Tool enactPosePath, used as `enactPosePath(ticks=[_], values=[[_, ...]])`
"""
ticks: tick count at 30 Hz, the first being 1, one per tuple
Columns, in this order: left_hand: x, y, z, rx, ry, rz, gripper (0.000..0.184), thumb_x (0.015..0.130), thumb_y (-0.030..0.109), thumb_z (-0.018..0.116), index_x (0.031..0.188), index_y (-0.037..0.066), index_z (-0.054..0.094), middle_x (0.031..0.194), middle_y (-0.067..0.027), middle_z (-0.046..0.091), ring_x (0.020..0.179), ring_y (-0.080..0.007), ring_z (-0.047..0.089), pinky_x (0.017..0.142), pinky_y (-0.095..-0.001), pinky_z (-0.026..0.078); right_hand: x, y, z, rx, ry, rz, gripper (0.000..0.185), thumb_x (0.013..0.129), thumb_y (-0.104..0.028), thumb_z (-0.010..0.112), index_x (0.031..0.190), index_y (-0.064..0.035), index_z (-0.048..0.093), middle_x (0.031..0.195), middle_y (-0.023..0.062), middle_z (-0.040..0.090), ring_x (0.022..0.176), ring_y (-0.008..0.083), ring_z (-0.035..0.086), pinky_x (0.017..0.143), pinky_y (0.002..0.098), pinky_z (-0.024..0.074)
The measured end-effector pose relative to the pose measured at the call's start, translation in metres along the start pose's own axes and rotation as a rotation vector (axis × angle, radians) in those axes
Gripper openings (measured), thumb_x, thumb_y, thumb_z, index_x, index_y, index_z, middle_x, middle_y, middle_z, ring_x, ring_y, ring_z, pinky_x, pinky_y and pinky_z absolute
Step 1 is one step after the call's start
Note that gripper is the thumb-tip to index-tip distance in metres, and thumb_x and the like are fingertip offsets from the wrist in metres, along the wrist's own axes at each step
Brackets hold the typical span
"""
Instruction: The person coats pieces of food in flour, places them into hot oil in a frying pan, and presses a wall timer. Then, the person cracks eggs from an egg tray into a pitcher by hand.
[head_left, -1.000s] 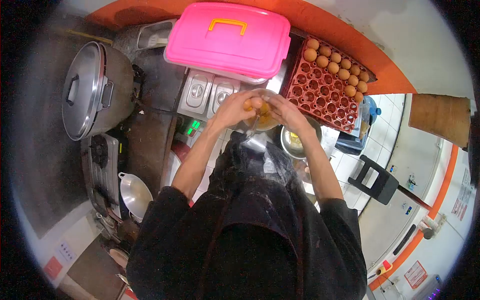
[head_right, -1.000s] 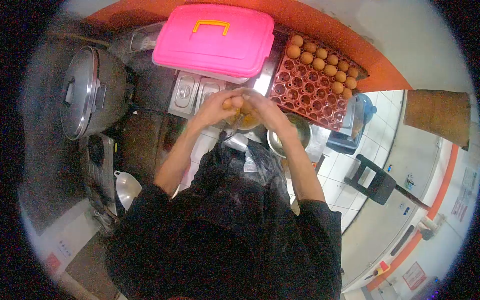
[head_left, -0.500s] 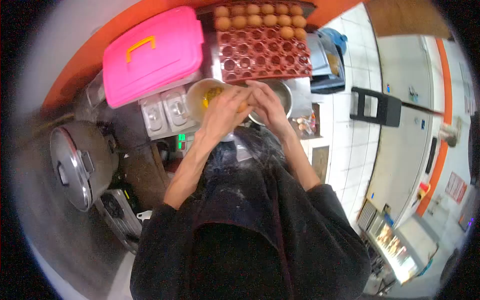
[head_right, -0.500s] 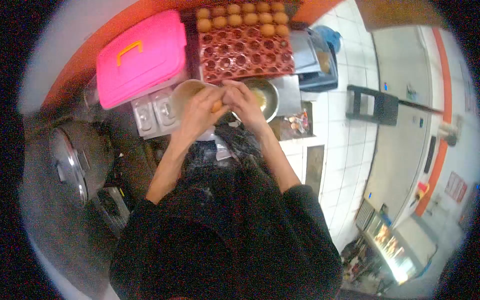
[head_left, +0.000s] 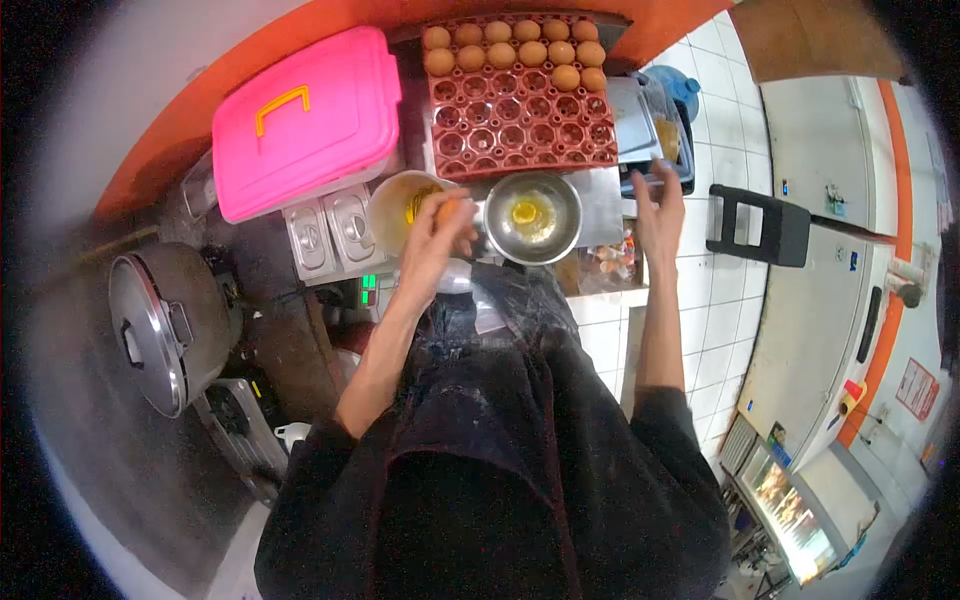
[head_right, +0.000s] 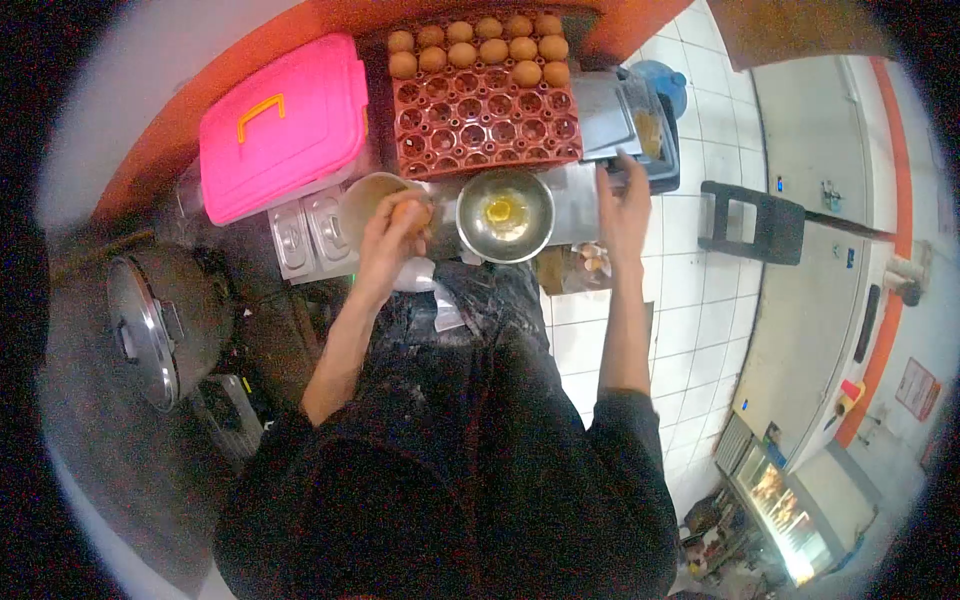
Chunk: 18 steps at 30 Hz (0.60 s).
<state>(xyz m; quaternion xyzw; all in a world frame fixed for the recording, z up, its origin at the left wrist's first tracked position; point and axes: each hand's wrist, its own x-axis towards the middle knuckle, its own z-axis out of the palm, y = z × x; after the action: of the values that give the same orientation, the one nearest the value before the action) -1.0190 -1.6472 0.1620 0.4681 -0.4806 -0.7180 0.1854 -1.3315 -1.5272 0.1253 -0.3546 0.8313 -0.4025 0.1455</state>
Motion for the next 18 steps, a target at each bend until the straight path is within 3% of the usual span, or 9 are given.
enactPosePath(ticks=[1,2,3,6,10,11,13,16,18], values=[[-0.001,-0.006,-0.006,-0.160,0.057,0.023,0.037,0.100,0.030,0.057,0.126,0.005,0.053,0.099,-0.0066,0.062,0.075,-0.0141,0.060,0.066,-0.0252,0.049,0.020,-0.034,0.009,0.050,-0.066,0.041,0.048,0.091,-0.026,0.067,0.131,-0.0024,0.056,0.119,0.0187,0.060,0.099,0.0270,0.060,0.088,0.0365,0.0471],[-0.002,-0.009,-0.010,-0.321,0.116,0.050,0.037,0.101,0.032,0.054,0.128,0.006,0.050,0.100,-0.0089,0.059,0.077,-0.0168,0.062,0.068,-0.0275,0.051,0.046,-0.036,0.027,-0.041,-0.010,-0.215,0.048,0.091,-0.025,0.067,0.132,-0.0027,0.055,0.119,0.0200,0.059,0.099,0.0292,0.058,0.089,0.0376,0.0462],[-0.006,-0.004,-0.014,-0.331,0.148,0.021,0.039,0.104,0.033,0.046,0.132,0.005,0.046,0.111,-0.0134,0.057,0.080,-0.0208,0.064,0.069,-0.0302,0.053,0.068,-0.048,0.041,-0.048,-0.028,-0.301,0.051,0.090,-0.023,0.067,0.134,-0.0036,0.052,0.115,0.0217,0.059,0.096,0.0343,0.058,0.088,0.0409,0.0464],[-0.017,-0.003,-0.034,-0.471,0.201,-0.002,0.039,0.105,0.031,0.045,0.134,0.005,0.044,0.112,-0.0146,0.057,0.082,-0.0229,0.065,0.068,-0.0325,0.054,0.126,-0.038,0.078,-0.198,-0.098,-0.573,0.052,0.088,-0.023,0.069,0.134,-0.0049,0.051,0.112,0.0223,0.059,0.095,0.0389,0.057,0.088,0.0457,0.0458],[-0.027,-0.010,-0.062,-0.558,0.307,0.046,0.033,0.104,0.032,0.043,0.126,0.007,0.046,0.109,-0.0138,0.058,0.079,-0.0228,0.064,0.061,-0.0330,0.053,0.142,-0.033,0.081,-0.249,-0.136,-0.606,0.046,0.083,-0.024,0.075,0.118,-0.0046,0.053,0.109,0.0228,0.057,0.099,0.0420,0.056,0.088,0.0487,0.0450],[-0.029,-0.013,-0.067,-0.573,0.338,0.049,0.033,0.104,0.032,0.043,0.126,0.007,0.046,0.109,-0.0138,0.058,0.079,-0.0228,0.064,0.061,-0.0330,0.053,0.139,-0.044,0.076,-0.253,-0.154,-0.481,0.044,0.081,-0.024,0.077,0.113,-0.0039,0.053,0.107,0.0223,0.057,0.100,0.0416,0.055,0.088,0.0483,0.0453],[-0.030,-0.018,-0.082,-0.587,0.313,0.082,0.033,0.103,0.033,0.046,0.121,0.006,0.049,0.109,-0.0115,0.058,0.086,-0.0219,0.061,0.074,-0.0331,0.052,0.145,-0.038,0.077,-0.210,-0.217,-0.457,0.043,0.083,-0.024,0.076,0.113,-0.0038,0.052,0.107,0.0227,0.058,0.102,0.0404,0.057,0.088,0.0456,0.0458],[-0.028,-0.019,-0.088,-0.653,0.396,0.058,0.031,0.103,0.034,0.046,0.119,0.008,0.049,0.108,-0.0105,0.058,0.087,-0.0200,0.058,0.078,-0.0339,0.049,0.149,-0.038,0.075,-0.147,-0.292,-0.448,0.039,0.088,-0.025,0.070,0.112,-0.0014,0.049,0.107,0.0243,0.060,0.103,0.0402,0.058,0.089,0.0438,0.0456],[-0.030,-0.021,-0.091,-0.659,0.354,0.051,0.031,0.103,0.035,0.045,0.119,0.009,0.049,0.107,-0.0096,0.057,0.090,-0.0183,0.057,0.079,-0.0339,0.049,0.138,-0.049,0.077,-0.129,-0.106,-0.384,0.037,0.092,-0.025,0.064,0.117,0.0020,0.058,0.113,0.0248,0.061,0.103,0.0393,0.059,0.090,0.0431,0.0461]])
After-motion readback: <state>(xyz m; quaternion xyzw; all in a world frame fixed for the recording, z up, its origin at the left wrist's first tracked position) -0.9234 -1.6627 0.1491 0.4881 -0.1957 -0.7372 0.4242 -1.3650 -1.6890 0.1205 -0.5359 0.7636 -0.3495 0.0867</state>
